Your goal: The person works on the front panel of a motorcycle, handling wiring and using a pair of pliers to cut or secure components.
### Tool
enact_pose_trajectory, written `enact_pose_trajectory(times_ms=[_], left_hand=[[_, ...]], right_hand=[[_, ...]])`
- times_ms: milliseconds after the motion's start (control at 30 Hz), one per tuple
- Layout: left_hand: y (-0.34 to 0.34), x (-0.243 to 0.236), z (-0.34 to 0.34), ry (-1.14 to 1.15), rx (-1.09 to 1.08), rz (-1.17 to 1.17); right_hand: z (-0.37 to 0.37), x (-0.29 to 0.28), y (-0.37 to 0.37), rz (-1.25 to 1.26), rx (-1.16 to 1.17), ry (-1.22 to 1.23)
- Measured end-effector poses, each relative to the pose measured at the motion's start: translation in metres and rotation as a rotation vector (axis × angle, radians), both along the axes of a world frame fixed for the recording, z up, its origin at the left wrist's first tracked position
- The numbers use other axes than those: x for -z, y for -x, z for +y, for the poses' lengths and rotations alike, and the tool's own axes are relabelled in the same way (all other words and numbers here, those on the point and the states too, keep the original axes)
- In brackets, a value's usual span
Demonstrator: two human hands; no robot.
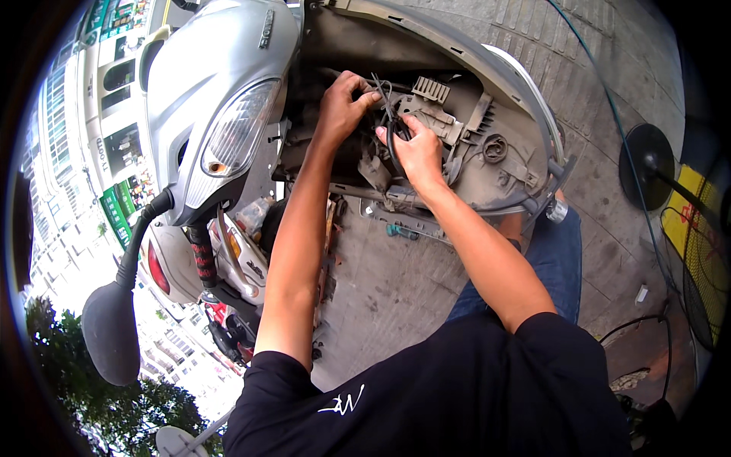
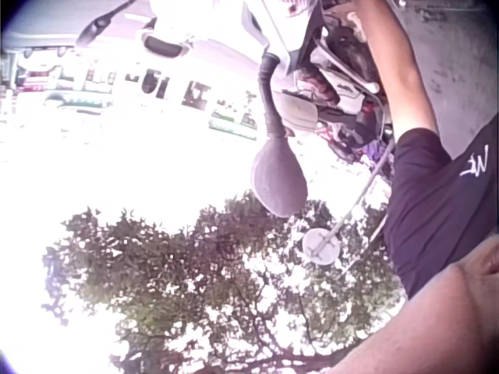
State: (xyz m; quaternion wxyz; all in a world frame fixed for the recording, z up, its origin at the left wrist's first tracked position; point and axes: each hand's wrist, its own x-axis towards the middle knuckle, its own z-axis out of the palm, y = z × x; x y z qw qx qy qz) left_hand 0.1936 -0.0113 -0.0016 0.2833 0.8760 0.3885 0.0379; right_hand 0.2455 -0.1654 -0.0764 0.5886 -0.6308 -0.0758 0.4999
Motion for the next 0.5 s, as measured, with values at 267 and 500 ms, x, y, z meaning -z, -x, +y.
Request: enact_pose_trajectory(times_ms=[267, 500], left_hand=[[0.005, 0.0, -0.001, -0.05, 0.049, 0.012], [0.014, -0.038, -0.046, -0.293, -0.035, -0.027]], right_hand=[[-0.02, 0.0, -0.05, 0.224, 0.228, 0.022], [-0.083, 0.0, -0.048, -0.405, -0.398, 0.078]])
